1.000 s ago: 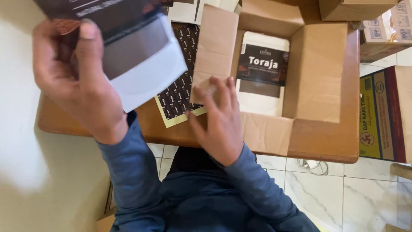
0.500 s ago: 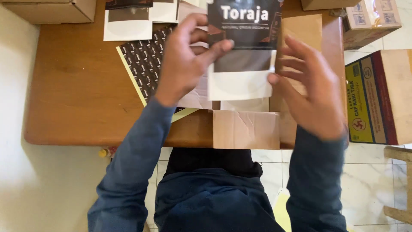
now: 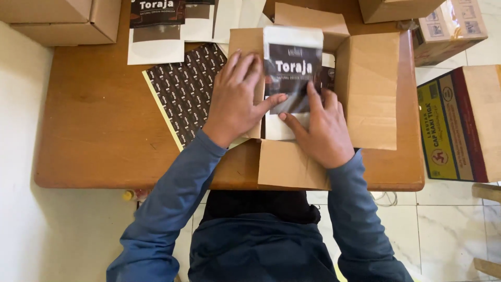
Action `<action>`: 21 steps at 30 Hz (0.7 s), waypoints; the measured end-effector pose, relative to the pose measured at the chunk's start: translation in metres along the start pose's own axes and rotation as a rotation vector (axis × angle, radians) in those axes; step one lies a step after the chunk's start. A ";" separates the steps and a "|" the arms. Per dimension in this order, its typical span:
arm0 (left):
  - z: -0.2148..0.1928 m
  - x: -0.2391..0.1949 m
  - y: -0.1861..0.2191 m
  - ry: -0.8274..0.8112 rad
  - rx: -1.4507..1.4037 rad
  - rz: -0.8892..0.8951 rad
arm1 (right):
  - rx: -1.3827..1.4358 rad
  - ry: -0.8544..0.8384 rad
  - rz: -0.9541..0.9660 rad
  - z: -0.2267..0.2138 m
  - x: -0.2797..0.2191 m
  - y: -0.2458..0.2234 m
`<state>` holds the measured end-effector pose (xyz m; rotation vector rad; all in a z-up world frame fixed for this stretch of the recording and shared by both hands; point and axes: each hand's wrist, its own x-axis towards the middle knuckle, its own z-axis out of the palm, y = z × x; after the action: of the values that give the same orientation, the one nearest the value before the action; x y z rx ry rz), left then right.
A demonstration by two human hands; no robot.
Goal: Labeling coffee bags with stickers and packing them into cardboard boxes
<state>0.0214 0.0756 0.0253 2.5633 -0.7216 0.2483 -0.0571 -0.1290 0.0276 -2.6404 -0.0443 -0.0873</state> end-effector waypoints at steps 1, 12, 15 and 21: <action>0.001 -0.001 -0.002 0.002 -0.001 0.002 | -0.002 0.002 0.000 0.001 -0.001 0.002; -0.002 -0.015 -0.006 0.127 -0.229 -0.190 | -0.030 -0.086 0.005 0.006 0.006 0.008; 0.009 -0.020 -0.014 0.199 -0.228 -0.241 | -0.025 0.026 -0.114 -0.021 -0.001 -0.008; -0.010 -0.028 -0.013 0.324 -0.326 -0.218 | 0.002 0.451 -0.261 -0.099 -0.003 -0.002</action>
<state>0.0043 0.1021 0.0211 2.1964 -0.3276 0.4240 -0.0652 -0.1752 0.1150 -2.5362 -0.2346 -0.7634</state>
